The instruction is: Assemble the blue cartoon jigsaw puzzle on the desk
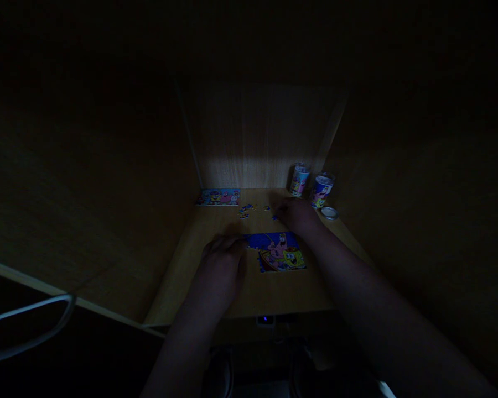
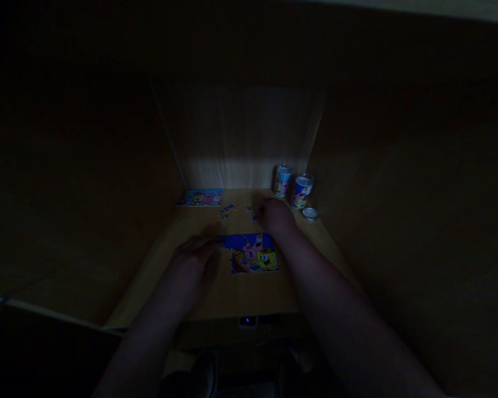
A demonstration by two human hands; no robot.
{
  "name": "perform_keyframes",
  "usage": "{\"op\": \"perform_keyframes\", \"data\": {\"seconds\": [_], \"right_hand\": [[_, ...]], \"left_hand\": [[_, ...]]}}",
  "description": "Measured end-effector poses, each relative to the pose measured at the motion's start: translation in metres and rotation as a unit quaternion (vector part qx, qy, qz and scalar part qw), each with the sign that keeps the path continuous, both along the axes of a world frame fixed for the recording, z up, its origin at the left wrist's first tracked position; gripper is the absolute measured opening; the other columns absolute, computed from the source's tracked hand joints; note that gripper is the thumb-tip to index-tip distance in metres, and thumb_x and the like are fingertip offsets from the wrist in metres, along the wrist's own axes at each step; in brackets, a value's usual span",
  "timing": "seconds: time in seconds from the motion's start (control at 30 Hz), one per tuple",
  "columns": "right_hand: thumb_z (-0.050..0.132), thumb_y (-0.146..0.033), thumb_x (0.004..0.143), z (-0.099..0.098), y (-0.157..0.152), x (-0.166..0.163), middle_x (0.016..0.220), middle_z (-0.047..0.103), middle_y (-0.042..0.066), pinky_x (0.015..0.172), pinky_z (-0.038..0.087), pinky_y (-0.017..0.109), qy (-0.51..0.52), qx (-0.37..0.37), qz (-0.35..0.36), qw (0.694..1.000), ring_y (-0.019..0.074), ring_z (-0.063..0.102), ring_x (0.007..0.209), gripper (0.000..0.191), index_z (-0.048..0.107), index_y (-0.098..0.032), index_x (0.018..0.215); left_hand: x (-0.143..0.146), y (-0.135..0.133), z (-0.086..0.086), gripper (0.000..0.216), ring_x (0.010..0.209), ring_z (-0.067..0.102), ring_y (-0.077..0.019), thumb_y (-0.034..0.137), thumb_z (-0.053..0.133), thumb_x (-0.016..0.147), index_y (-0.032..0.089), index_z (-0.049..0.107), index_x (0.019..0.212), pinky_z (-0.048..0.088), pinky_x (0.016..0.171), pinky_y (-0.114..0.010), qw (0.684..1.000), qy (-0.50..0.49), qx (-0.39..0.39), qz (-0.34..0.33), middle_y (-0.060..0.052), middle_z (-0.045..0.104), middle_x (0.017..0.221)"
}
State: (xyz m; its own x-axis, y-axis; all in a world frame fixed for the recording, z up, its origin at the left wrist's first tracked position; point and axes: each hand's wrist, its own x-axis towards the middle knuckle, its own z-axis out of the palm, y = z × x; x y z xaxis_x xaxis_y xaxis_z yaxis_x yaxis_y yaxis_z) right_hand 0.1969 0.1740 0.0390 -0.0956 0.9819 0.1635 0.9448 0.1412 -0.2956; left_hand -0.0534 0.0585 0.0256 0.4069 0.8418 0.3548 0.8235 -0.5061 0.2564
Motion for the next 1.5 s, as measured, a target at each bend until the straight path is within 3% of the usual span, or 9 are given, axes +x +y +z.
{"op": "perform_keyframes", "data": {"seconds": [0.17, 0.3, 0.5, 0.7, 0.97, 1.23, 1.5], "right_hand": [[0.058, -0.032, 0.107, 0.003, 0.001, 0.008, 0.121, 0.083, 0.016, 0.092, 0.054, 0.030, -0.027, -0.014, -0.061, 0.998, 0.0268, 0.077, 0.112, 0.031, 0.083, -0.017, 0.118], [0.057, -0.032, 0.107, 0.003, 0.002, 0.009, 0.123, 0.083, 0.017, 0.093, 0.054, 0.029, -0.036, -0.024, -0.080, 0.996, 0.0272, 0.077, 0.114, 0.033, 0.083, -0.017, 0.122], [0.058, -0.032, 0.107, 0.003, 0.001, 0.006, 0.126, 0.082, 0.015, 0.093, 0.055, 0.030, -0.046, -0.029, -0.064, 0.997, 0.0274, 0.076, 0.118, 0.032, 0.082, -0.019, 0.124], [0.055, -0.029, 0.108, 0.003, 0.000, 0.005, 0.128, 0.082, 0.014, 0.094, 0.055, 0.031, -0.059, -0.026, -0.048, 0.997, 0.0276, 0.076, 0.118, 0.033, 0.081, -0.020, 0.126], [0.055, -0.029, 0.107, 0.002, 0.001, 0.005, 0.129, 0.081, 0.016, 0.094, 0.055, 0.032, -0.072, -0.030, -0.040, 0.996, 0.0288, 0.075, 0.119, 0.035, 0.081, -0.019, 0.128], [0.056, -0.028, 0.107, 0.003, 0.000, 0.005, 0.129, 0.081, 0.014, 0.093, 0.054, 0.030, -0.076, -0.033, -0.030, 0.996, 0.0272, 0.076, 0.119, 0.033, 0.082, -0.020, 0.126], [0.057, -0.036, 0.109, 0.003, 0.000, 0.003, 0.126, 0.082, 0.016, 0.095, 0.054, 0.031, -0.075, -0.032, -0.029, 0.996, 0.0277, 0.075, 0.118, 0.035, 0.083, -0.018, 0.124]], "left_hand": [[-0.005, 0.002, -0.004, 0.046, 0.120, 0.070, -0.0351, 0.002, 0.059, 0.092, 0.018, 0.072, 0.133, 0.055, 0.108, -0.052, 0.998, 0.002, 0.008, 0.065, -0.014, 0.077, 0.131], [-0.007, 0.002, -0.002, 0.026, 0.111, 0.072, -0.0358, 0.013, 0.056, 0.102, 0.016, 0.075, 0.120, 0.057, 0.100, -0.051, 0.993, -0.009, 0.020, 0.112, -0.016, 0.079, 0.121], [-0.004, 0.000, 0.005, 0.029, 0.103, 0.074, -0.0324, 0.035, 0.051, 0.112, 0.020, 0.075, 0.108, 0.058, 0.094, -0.048, 0.991, -0.058, 0.044, 0.115, -0.012, 0.080, 0.110], [-0.002, -0.002, 0.007, 0.034, 0.099, 0.073, -0.0322, 0.038, 0.046, 0.114, 0.020, 0.074, 0.105, 0.057, 0.093, -0.049, 0.992, -0.066, 0.043, 0.103, -0.012, 0.080, 0.106], [-0.004, -0.001, 0.006, 0.025, 0.107, 0.074, -0.0341, 0.020, 0.051, 0.105, 0.018, 0.075, 0.113, 0.058, 0.100, -0.052, 0.991, -0.057, 0.036, 0.115, -0.014, 0.081, 0.114], [-0.006, 0.000, 0.003, 0.037, 0.114, 0.073, -0.0328, 0.004, 0.056, 0.093, 0.021, 0.077, 0.119, 0.058, 0.106, -0.051, 0.996, -0.051, 0.005, 0.070, -0.010, 0.081, 0.121], [-0.007, 0.000, 0.002, 0.047, 0.118, 0.072, -0.0351, -0.001, 0.057, 0.085, 0.020, 0.077, 0.123, 0.058, 0.105, -0.050, 0.995, 0.000, -0.017, 0.098, -0.014, 0.079, 0.125]]}}
